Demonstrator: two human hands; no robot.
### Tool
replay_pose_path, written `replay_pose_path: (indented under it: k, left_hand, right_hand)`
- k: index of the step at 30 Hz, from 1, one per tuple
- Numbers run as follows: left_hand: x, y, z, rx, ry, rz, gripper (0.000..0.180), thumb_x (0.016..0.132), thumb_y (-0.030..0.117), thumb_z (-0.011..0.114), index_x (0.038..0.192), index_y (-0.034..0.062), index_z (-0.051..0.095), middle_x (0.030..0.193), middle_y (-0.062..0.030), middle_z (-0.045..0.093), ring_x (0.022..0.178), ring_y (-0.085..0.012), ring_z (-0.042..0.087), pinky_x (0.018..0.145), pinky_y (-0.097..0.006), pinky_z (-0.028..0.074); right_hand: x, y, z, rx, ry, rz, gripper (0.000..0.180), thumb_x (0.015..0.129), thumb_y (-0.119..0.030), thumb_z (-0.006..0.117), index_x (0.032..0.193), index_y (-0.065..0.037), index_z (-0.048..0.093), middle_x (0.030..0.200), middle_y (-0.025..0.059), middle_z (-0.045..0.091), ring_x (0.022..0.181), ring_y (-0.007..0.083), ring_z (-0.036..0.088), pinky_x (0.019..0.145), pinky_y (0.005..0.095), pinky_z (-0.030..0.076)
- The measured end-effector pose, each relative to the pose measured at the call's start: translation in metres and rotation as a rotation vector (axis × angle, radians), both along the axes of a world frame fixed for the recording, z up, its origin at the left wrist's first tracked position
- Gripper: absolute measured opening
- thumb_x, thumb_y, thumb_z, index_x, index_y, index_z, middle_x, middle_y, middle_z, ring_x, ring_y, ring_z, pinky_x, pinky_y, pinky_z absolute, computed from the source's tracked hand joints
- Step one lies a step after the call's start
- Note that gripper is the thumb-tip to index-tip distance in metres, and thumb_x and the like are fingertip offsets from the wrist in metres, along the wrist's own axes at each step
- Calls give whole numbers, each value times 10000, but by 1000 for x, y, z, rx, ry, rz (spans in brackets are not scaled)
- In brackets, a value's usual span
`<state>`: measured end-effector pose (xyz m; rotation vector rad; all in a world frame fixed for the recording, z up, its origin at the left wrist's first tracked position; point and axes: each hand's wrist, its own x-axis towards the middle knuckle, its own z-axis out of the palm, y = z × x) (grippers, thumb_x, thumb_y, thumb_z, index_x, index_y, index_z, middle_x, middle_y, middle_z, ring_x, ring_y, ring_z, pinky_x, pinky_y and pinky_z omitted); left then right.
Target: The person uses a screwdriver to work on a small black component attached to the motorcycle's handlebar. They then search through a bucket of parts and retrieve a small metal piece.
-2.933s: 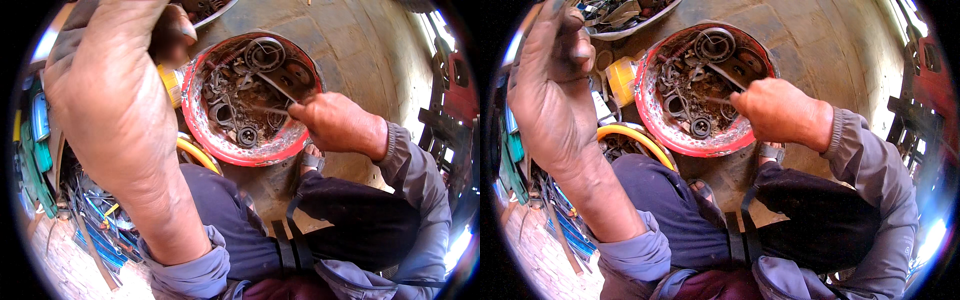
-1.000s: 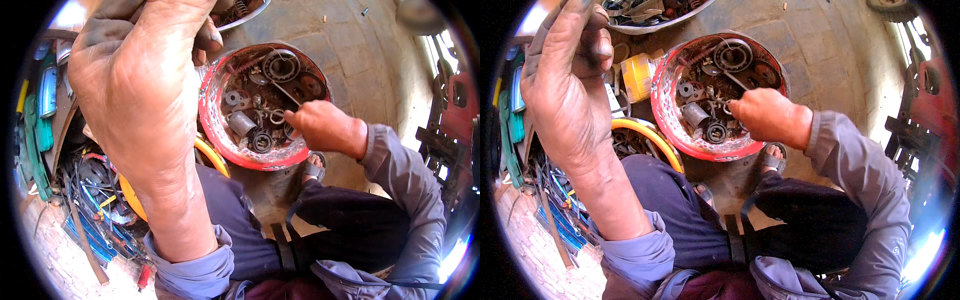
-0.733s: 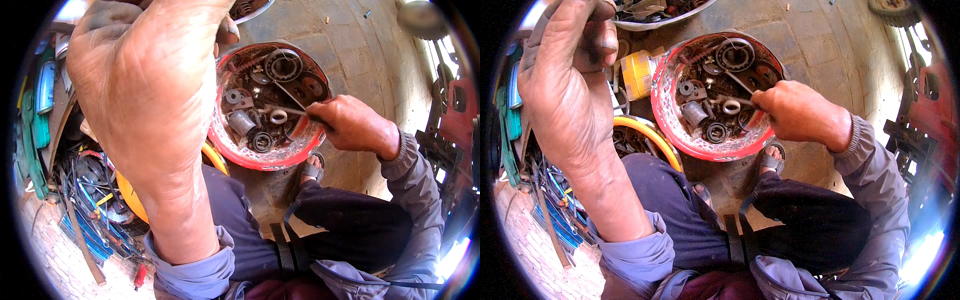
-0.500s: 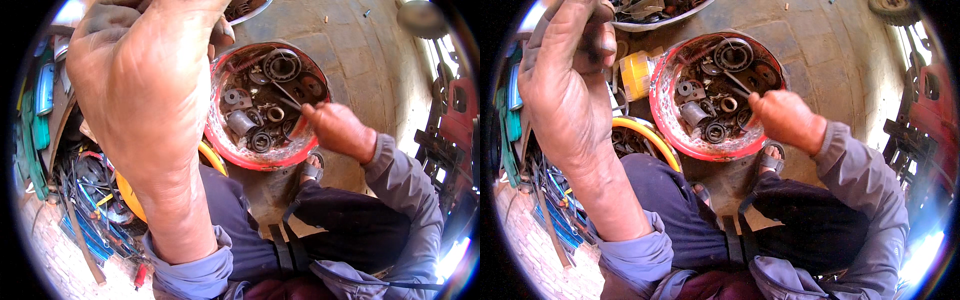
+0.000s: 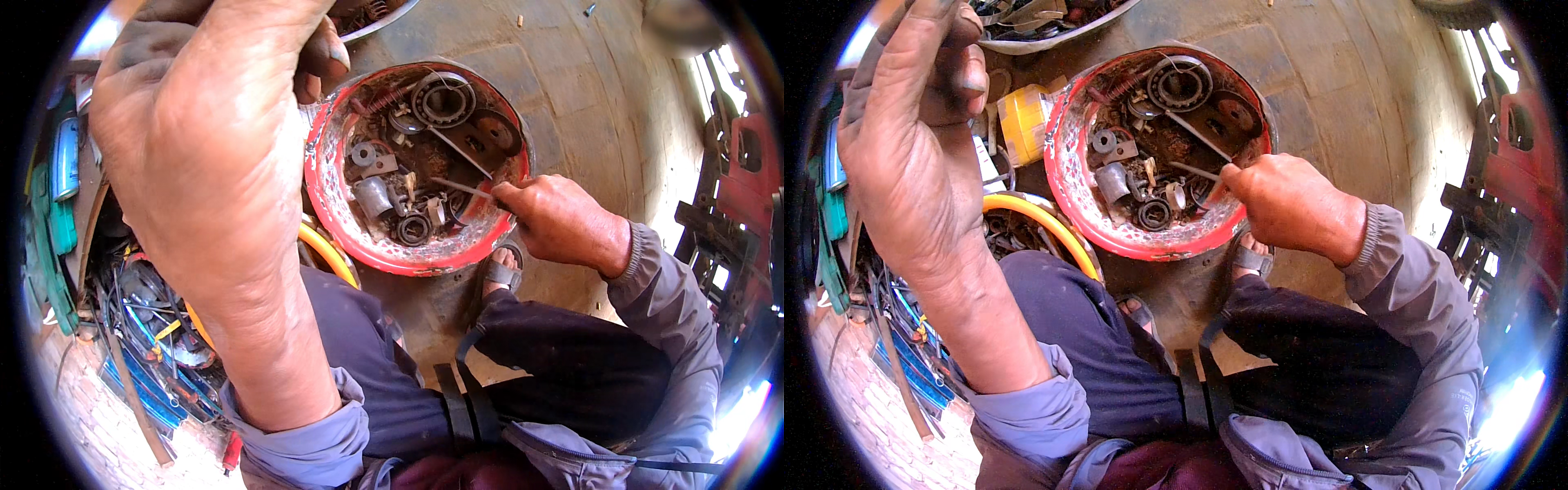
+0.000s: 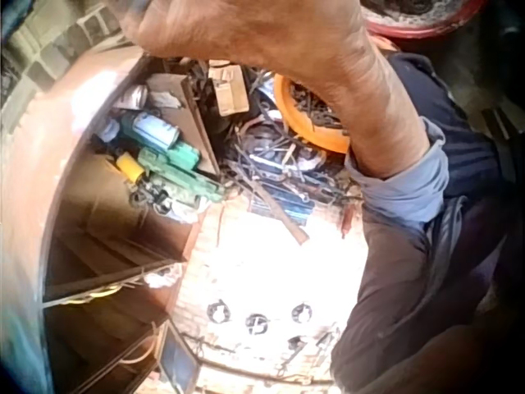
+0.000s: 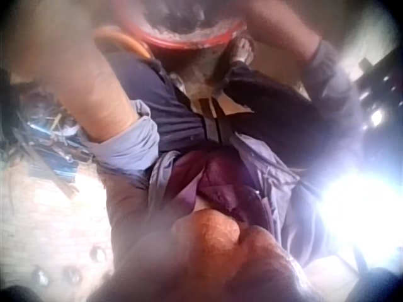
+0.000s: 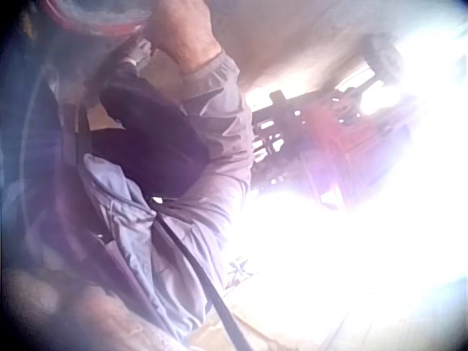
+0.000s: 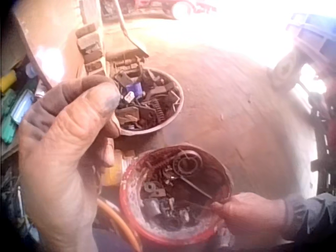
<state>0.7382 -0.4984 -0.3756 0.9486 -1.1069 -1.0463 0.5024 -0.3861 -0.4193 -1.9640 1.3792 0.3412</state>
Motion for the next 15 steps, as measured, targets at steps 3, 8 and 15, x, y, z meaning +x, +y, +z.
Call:
replay_pose_path:
  k: [3,8,15]
  left_hand:
    - [2,-1,3,-3,-7,11,145,877,116,711,974,8,701,706,-54,681,513,-65,587,459,-155,474]
    - [-2,-1,4,1,-4,21,146,878,116,710,975,8,700,703,-55,680,514,-66,588,461,-155,476]
    - [-11,-1,8,20,-12,79,151,879,119,710,979,6,698,700,-56,678,516,-67,593,468,-158,487]
  right_hand:
    - [-6,-3,7,20,78,13,337,746,-13,603,1083,-1,609,796,252,651,771,429,645,682,502,519]
    - [-30,-16,29,-108,-108,-130,318,730,5,571,1039,17,644,772,261,645,776,429,647,716,487,528]
    - [-56,-37,38,-216,15,-203,305,732,14,568,1028,19,644,878,263,657,880,443,631,774,473,516]
